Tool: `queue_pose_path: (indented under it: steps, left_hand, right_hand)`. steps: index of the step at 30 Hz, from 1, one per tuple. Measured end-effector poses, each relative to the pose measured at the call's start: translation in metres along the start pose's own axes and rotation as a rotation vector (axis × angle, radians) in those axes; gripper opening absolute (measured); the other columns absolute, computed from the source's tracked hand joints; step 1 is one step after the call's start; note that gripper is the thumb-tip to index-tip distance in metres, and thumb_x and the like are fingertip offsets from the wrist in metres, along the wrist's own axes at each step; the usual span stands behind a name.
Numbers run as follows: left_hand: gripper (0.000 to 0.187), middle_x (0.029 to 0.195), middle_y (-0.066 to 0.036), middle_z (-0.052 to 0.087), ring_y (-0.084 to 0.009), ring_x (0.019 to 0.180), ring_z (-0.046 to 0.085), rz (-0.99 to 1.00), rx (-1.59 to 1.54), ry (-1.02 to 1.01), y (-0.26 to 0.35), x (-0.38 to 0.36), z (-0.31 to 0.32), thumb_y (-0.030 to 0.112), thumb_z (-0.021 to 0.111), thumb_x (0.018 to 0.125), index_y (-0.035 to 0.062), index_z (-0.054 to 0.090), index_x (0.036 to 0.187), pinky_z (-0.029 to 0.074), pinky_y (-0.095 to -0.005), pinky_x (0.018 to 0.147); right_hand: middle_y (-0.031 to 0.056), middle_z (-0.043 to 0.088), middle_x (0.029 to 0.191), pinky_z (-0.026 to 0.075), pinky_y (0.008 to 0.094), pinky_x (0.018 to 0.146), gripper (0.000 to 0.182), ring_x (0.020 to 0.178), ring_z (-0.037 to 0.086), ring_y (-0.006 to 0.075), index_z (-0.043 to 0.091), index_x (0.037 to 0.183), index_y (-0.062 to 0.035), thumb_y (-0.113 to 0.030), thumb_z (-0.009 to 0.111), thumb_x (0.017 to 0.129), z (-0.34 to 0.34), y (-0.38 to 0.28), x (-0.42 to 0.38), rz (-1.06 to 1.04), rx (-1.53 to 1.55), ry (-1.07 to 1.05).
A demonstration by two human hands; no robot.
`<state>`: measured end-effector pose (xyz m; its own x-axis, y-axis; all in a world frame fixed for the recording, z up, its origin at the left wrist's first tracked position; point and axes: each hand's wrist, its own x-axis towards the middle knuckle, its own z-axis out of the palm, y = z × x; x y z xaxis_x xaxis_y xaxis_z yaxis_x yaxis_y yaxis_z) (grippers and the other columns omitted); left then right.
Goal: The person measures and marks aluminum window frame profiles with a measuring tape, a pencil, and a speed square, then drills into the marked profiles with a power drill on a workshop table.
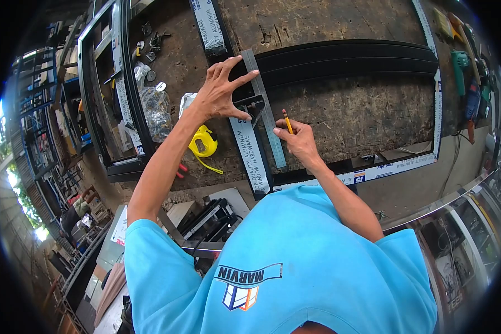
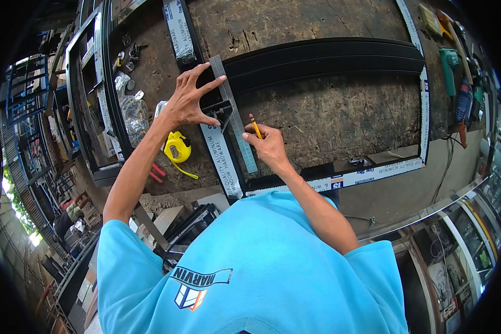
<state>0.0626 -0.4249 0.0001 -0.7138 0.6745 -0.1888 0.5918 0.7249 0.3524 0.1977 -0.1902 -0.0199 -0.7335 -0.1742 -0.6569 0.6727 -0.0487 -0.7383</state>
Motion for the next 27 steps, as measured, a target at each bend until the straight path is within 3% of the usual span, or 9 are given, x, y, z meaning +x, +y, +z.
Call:
queue_pose_path:
  steps: [4, 12, 20, 27]
  left_hand:
    - [0.115, 0.150, -0.014, 0.021, -0.0362, 0.139, 0.016, 0.004, 0.004, 0.038, 0.001, 0.000, 0.004, 0.071, 0.079, 0.038, 0.0381, 0.038, 0.141, 0.012, -0.0508, 0.114]
    - [0.111, 0.150, -0.015, 0.020, -0.0355, 0.140, 0.013, 0.050, -0.038, 0.043, -0.008, 0.002, 0.008, 0.075, 0.076, 0.040, 0.0377, 0.041, 0.139, 0.009, -0.0511, 0.114]
    - [0.112, 0.149, -0.014, 0.022, -0.0333, 0.139, 0.015, 0.033, -0.081, 0.039, -0.012, 0.002, 0.011, 0.073, 0.077, 0.038, 0.0376, 0.042, 0.138, 0.008, -0.0492, 0.115]
    - [0.114, 0.148, -0.013, 0.024, -0.0310, 0.139, 0.017, 0.037, -0.101, 0.042, -0.012, 0.002, 0.010, 0.069, 0.079, 0.035, 0.0379, 0.041, 0.138, 0.009, -0.0468, 0.116]
  right_hand:
    - [-0.0007, 0.056, 0.067, 0.034, 0.0222, 0.047, 0.028, 0.052, 0.044, 0.0044, 0.067, 0.101, 0.0033, -0.019, 0.069, 0.084, 0.003, 0.000, -0.002, 0.014, 0.034, 0.067]
    - [-0.0050, 0.051, 0.065, 0.028, 0.0192, 0.042, 0.022, 0.049, 0.039, 0.0009, 0.067, 0.101, 0.0015, -0.013, 0.069, 0.085, 0.012, -0.001, -0.003, 0.072, 0.091, 0.136]
    - [-0.0008, 0.059, 0.071, 0.031, 0.0173, 0.040, 0.030, 0.046, 0.042, 0.0016, 0.066, 0.102, 0.0029, -0.018, 0.073, 0.082, 0.012, -0.003, -0.002, 0.138, 0.132, 0.132]
    - [-0.0035, 0.055, 0.067, 0.029, 0.0183, 0.041, 0.022, 0.047, 0.041, 0.0006, 0.067, 0.099, 0.0023, -0.013, 0.071, 0.084, 0.012, -0.006, 0.000, 0.156, 0.113, 0.155]
